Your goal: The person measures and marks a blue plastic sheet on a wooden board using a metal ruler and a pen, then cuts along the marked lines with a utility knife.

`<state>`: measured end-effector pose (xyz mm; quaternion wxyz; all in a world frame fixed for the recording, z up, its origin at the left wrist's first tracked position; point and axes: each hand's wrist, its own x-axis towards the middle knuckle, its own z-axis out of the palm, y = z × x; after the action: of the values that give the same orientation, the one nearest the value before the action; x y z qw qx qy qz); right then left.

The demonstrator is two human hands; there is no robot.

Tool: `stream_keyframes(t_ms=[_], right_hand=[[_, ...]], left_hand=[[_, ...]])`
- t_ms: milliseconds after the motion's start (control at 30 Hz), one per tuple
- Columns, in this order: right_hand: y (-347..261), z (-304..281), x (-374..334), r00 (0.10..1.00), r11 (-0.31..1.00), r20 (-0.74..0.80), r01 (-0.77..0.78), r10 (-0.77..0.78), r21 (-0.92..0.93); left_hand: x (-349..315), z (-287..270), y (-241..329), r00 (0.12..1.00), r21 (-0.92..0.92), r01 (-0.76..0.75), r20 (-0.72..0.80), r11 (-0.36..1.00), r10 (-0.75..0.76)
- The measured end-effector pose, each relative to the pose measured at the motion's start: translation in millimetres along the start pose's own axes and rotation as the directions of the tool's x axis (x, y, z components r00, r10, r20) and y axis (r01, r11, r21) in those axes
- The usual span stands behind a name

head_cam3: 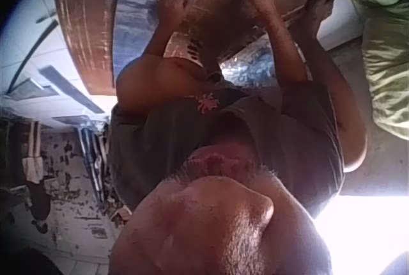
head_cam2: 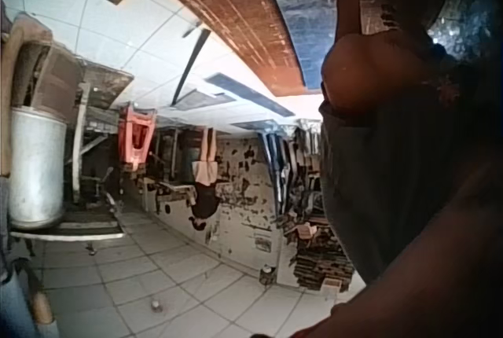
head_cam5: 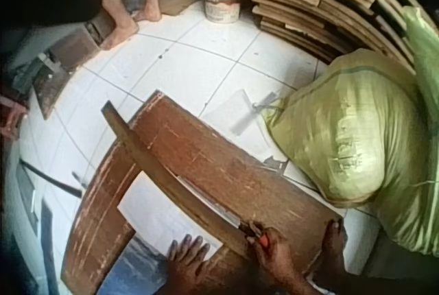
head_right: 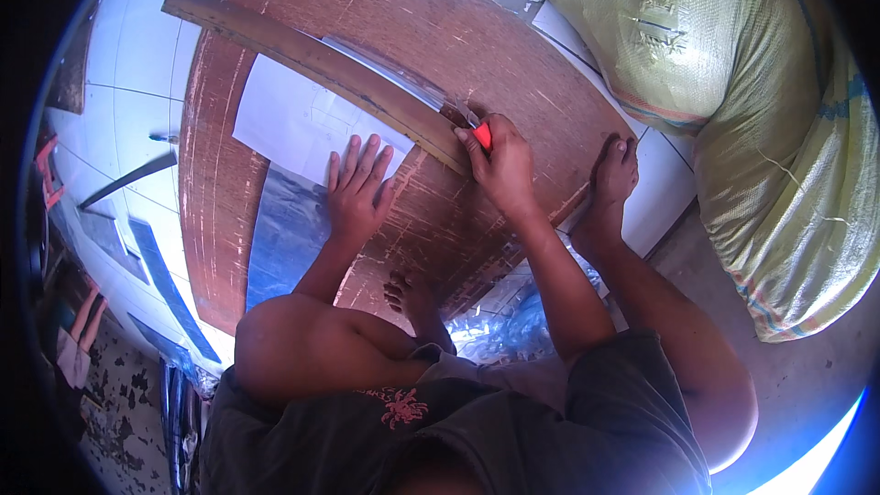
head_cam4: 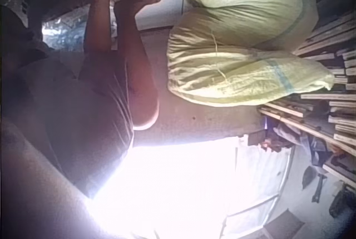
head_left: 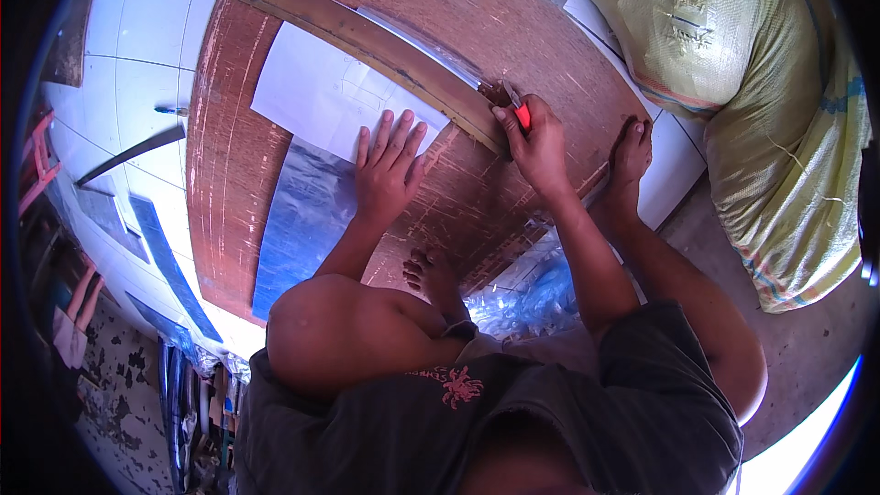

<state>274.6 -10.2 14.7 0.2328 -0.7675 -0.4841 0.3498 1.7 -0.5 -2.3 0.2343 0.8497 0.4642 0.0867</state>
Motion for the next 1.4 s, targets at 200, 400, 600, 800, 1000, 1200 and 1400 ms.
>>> stream_keyframes(t_ms=[200, 400, 600, 800, 1000, 1200, 1400], right_hand=[[0.1, -3.8, 1.2, 1.0, 1.0, 0.011, -0.003, 0.003, -0.003], [-2.7, -2.8, 1.8, 1.0, 1.0, -0.004, 0.005, -0.005, 0.013], [-1.5, -2.3, 3.4, 1.0, 1.0, 0.014, -0.016, 0.016, -0.009], [2.8, -1.6, 4.1, 1.0, 1.0, 0.015, -0.016, 0.016, 0.002], [2.7, -1.0, 5.2, 1.0, 1.0, 0.0, 0.01, -0.01, -0.004], [4.4, 0.0, 5.9, 1.0, 1.0, 0.012, -0.011, 0.011, -0.007], [6.6, -0.7, 6.8, 1.0, 1.0, 0.018, -0.024, 0.024, -0.005]], left_hand=[[0.7, -0.2, 0.9, 1.0, -0.007, -0.004, 0.007, 1.0, 0.004], [1.0, -1.4, 0.8, 1.0, -0.006, -0.01, -0.004, 1.0, 0.01], [0.6, -0.9, 0.2, 1.0, -0.002, -0.011, -0.011, 1.0, 0.011], [-0.7, 1.6, -0.6, 1.0, 0.003, -0.008, -0.005, 1.0, 0.008], [0.0, 0.5, 0.1, 1.0, 0.009, -0.013, -0.01, 1.0, 0.013], [-0.7, 0.7, -0.5, 1.0, 0.013, -0.011, -0.009, 1.0, 0.011], [0.4, 1.2, 0.9, 1.0, 0.008, -0.006, 0.001, 1.0, 0.006]])
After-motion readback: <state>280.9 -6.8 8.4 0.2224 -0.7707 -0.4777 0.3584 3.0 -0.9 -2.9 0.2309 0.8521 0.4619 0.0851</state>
